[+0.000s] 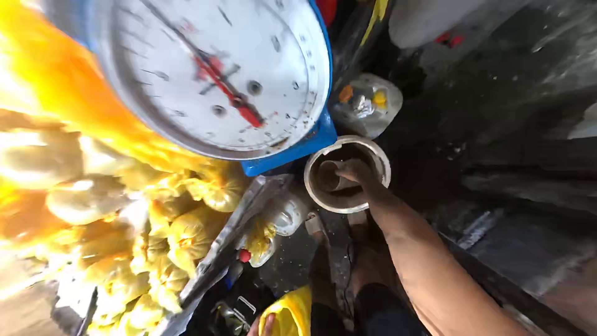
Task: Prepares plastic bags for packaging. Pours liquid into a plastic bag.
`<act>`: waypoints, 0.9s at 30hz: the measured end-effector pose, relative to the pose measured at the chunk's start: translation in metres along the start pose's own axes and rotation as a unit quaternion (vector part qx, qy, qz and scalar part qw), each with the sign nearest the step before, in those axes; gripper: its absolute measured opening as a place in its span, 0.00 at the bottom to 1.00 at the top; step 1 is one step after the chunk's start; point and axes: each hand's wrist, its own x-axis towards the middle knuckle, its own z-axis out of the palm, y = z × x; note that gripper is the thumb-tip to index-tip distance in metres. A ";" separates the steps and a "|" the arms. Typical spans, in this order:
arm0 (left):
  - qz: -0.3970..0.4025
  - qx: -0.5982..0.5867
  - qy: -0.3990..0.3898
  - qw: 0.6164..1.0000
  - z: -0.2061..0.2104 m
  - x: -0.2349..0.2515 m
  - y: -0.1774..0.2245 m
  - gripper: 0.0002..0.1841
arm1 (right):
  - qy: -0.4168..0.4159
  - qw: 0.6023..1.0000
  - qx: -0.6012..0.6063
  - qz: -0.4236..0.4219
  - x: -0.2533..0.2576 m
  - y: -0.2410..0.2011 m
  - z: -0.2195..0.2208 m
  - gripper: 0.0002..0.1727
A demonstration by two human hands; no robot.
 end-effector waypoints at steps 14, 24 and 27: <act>0.112 -0.133 0.022 0.985 -0.042 -0.001 0.163 0.18 | 0.241 0.894 0.346 -0.149 -0.273 -0.036 -0.126 0.18; 0.173 -0.115 0.015 0.978 -0.056 0.019 0.173 0.15 | 0.263 0.839 0.439 -0.185 -0.289 -0.056 -0.126 0.12; 0.180 -0.121 0.020 0.976 -0.056 0.019 0.178 0.15 | 0.258 0.832 0.457 -0.180 -0.293 -0.056 -0.125 0.13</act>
